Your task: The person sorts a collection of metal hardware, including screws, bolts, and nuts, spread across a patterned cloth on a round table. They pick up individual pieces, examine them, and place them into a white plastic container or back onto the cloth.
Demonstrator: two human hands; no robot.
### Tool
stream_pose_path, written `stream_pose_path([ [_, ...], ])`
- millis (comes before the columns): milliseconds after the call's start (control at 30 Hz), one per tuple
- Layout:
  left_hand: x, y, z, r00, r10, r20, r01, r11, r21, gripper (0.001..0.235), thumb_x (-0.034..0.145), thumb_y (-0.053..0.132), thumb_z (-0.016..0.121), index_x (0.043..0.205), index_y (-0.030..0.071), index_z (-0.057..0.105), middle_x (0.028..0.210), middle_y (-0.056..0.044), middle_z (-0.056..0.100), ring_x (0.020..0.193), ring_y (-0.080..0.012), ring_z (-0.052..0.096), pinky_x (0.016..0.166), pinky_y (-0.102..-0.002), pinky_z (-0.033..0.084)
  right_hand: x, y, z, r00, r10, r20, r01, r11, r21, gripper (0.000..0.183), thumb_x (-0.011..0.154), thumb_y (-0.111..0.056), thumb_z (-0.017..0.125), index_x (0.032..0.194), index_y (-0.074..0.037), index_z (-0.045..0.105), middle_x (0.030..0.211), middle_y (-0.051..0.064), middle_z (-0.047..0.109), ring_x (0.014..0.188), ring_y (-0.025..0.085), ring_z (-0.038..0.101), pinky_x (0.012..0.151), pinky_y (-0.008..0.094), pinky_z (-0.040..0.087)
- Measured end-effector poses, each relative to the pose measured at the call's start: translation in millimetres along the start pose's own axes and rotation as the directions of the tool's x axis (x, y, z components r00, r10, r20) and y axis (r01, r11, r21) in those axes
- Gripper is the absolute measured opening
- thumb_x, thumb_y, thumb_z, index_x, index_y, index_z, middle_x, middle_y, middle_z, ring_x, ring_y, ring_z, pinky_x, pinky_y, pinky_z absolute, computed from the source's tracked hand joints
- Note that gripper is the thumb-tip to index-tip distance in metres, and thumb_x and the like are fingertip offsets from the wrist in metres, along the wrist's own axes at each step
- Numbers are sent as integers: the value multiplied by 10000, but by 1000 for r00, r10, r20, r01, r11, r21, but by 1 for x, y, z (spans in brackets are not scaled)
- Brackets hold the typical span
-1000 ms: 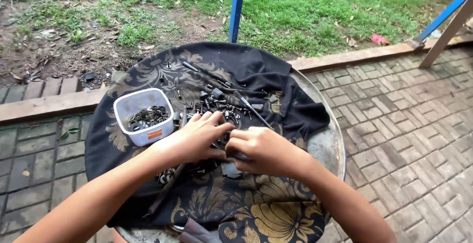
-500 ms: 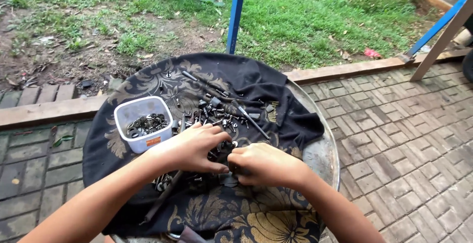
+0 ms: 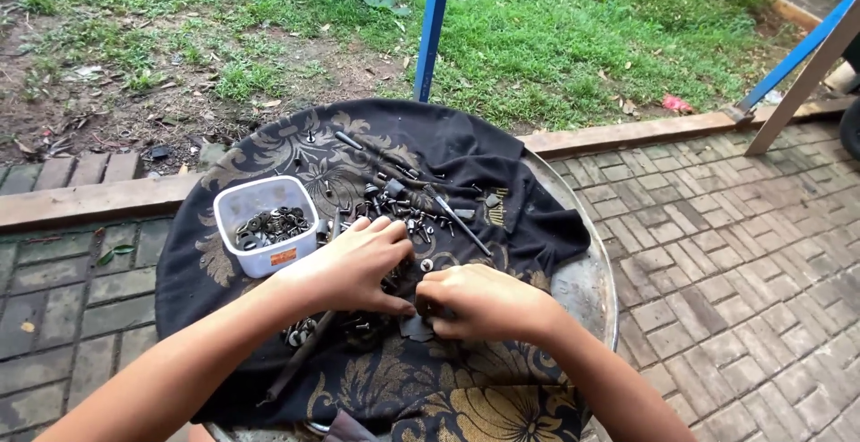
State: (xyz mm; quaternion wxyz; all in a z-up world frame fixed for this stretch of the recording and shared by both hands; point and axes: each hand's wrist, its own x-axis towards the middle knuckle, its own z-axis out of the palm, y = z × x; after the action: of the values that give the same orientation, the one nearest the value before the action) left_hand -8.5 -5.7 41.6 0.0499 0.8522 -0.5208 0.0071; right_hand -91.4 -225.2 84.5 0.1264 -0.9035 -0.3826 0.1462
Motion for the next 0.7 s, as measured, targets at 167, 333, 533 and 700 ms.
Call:
stream_pose_path([
  [167, -1, -3, -4, 1000, -19, -5, 19, 999, -50, 819, 702, 812, 686, 1106, 103, 623, 1141, -92, 560, 1100, -296, 531, 893, -411, 435, 1, -7, -7, 1000, 8, 21, -7, 1000, -15, 196, 865, -163, 675, 1015, -60, 603, 924, 126, 677, 897, 419, 704, 679, 532, 579],
  [333, 5, -4, -2, 999, 47, 14, -42, 973, -228, 760, 754, 691, 733, 1127, 38, 628, 1073, -156, 607, 1098, -365, 575, 912, -478, 476, -4, -5, -7, 997, -11, -77, 10, 1000, -8, 204, 844, -128, 673, 1012, -40, 597, 924, 143, 677, 891, 438, 701, 683, 542, 580],
  [533, 2, 0, -9, 999, 39, 29, -31, 973, -228, 795, 772, 712, 702, 1205, 51, 612, 1111, -153, 613, 1126, -366, 578, 925, -497, 474, 2, 12, 12, 995, -46, -93, 41, 998, -48, 262, 811, -139, 692, 1019, -31, 575, 928, 174, 666, 892, 461, 683, 670, 596, 563],
  [700, -3, 3, -10, 999, 1, 43, 10, 969, -247, 770, 778, 688, 716, 1255, 96, 593, 1272, -134, 576, 1247, -355, 530, 997, -487, 438, 3, 6, 4, 1000, 25, 9, -26, 996, 85, 222, 827, -125, 652, 1010, -35, 564, 950, 187, 658, 928, 483, 666, 659, 590, 556],
])
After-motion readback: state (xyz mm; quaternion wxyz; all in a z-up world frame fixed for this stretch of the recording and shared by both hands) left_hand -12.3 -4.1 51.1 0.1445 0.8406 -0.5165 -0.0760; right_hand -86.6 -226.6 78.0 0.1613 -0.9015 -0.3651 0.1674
